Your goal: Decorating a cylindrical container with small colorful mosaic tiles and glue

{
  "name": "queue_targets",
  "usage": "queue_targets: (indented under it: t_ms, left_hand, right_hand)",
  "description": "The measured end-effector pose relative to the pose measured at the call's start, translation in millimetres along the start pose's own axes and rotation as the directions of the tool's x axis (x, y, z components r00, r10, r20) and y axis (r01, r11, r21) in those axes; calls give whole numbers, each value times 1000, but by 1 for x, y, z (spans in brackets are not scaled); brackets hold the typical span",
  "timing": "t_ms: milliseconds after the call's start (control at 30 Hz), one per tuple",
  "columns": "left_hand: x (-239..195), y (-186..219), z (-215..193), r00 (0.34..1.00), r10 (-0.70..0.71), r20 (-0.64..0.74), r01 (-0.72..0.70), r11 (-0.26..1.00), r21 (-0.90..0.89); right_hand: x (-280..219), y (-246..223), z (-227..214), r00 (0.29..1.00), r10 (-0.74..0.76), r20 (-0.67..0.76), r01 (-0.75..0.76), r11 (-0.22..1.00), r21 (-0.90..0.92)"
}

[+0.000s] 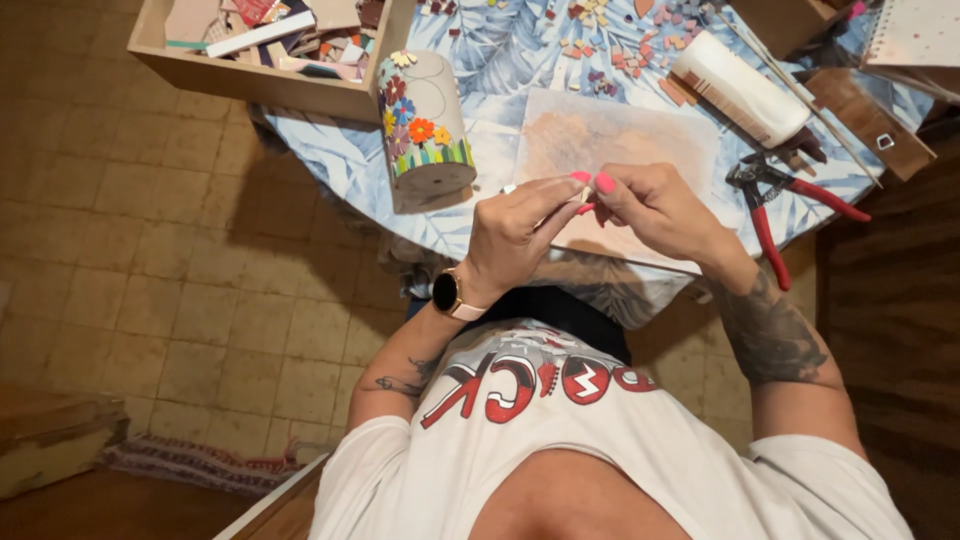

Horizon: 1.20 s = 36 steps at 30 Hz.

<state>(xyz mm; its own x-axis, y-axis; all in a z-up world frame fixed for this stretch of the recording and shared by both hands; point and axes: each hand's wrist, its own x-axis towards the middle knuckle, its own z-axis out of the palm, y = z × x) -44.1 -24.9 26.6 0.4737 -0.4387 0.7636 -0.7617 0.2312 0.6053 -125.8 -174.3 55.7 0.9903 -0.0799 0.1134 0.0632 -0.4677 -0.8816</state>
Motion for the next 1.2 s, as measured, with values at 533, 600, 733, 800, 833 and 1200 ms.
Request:
queue_targets:
  t_ms: [533,600,733,800,833,1200]
  left_hand:
    - [-53,-30,24,757,-225,613,-121,875,469]
    - [-51,-28,19,704,-265,659,-159,845,510]
    - [-52,-37,20,643,-284,711,-169,853,493]
    - [-57,-41,21,635,-287,718,-185,845,501]
    - [-59,-41,21,624,-300,722,-185,840,509]
    - [-51,-39,16,607,-286,741,-283,794,538]
  right_hand:
    - [-59,112,2,990,-115,-78,-34,344,-938]
    - [-63,130,5,990,-118,-80,-46,268,-962]
    - [-24,136,13,990,-135,-40,7,331,-943]
    - [17,141,22,988,-154,-21,41,383,-923]
    - [41,146,28,980,-197,2,84,406,-910]
    - [-30,133,-6,951,-217,219,291,398,-870]
